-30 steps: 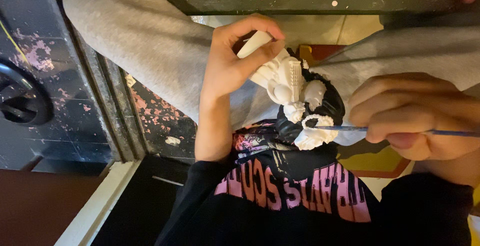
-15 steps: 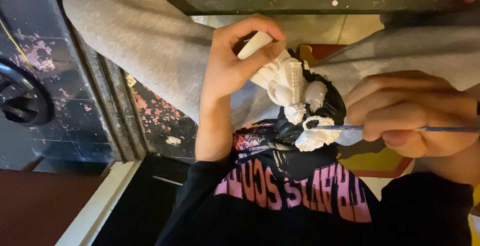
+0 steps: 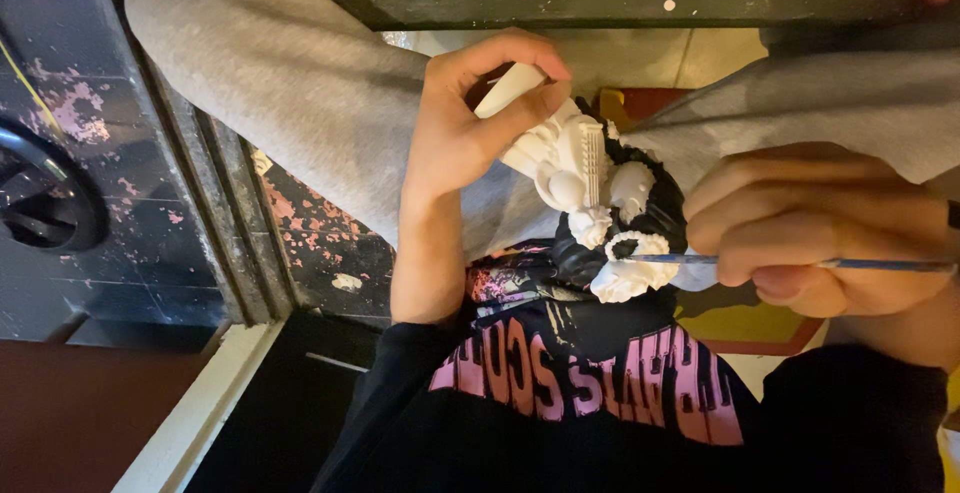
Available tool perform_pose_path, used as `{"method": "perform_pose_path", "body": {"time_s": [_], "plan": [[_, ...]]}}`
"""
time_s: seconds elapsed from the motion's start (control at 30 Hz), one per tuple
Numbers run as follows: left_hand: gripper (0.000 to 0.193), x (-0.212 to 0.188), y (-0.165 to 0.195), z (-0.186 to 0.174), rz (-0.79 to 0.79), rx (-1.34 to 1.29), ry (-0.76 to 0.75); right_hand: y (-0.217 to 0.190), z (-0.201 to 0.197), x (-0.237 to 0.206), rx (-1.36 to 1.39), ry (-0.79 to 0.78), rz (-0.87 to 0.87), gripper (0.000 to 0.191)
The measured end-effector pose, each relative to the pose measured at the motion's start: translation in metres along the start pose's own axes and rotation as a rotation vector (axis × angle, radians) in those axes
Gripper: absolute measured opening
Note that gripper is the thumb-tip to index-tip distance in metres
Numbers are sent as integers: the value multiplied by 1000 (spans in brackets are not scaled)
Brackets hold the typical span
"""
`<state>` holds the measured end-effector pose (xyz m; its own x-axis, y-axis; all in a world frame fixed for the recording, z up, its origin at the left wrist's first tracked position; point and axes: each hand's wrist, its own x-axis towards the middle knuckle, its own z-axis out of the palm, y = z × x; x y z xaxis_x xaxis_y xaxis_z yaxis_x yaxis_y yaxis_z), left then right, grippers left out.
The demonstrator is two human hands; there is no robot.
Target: The person sits cross-legged on the floor holding a black-and-white figurine in one hand and paints its raised details with a small brush, dipping the brush toward the paint palette on the table and rotating the figurine to reach different sides.
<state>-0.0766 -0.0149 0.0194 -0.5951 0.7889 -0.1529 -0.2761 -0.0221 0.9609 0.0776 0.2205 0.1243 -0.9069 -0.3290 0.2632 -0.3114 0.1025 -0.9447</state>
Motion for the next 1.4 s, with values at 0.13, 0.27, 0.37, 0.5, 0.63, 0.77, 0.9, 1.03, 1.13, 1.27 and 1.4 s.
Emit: {"method": "perform_pose_path", "body": {"time_s": [0.13,0.27,0.37,0.5,0.63,0.77,0.9,1.03,1.13,1.27,1.4], "plan": [[14,-1,1,0,-9,-4,-2,-2,1,7,-5,11,-7,24],[14,-1,2,-1,-6,-11,-8,-4,0,14,-33,-11,-52,23],[14,0,1,0,-22,-23,-5,-5,0,17,-42,-12,-53,24],[15,-1,0,0,-10,-35,-11,-6,0,19,-78,-12,-71,25],[15,-1,0,0,-29,-18,7,-8,3,21,-82,21,-80,30],[15,-1,1,-1,-7,11,-2,-9,4,23,-104,25,-83,32],[15,-2,2,0,-12,-16,-1,-9,4,24,-83,26,-137,32],[15,0,1,0,-2,-4,0,-5,5,24,-65,-1,-115,32],[14,0,2,-1,15,50,-3,-4,4,24,-74,15,-141,31],[15,-1,3,-1,-6,13,-2,-7,3,24,-63,17,-93,30],[15,0,3,0,-12,-6,0,-8,3,24,-63,21,-87,30]]}}
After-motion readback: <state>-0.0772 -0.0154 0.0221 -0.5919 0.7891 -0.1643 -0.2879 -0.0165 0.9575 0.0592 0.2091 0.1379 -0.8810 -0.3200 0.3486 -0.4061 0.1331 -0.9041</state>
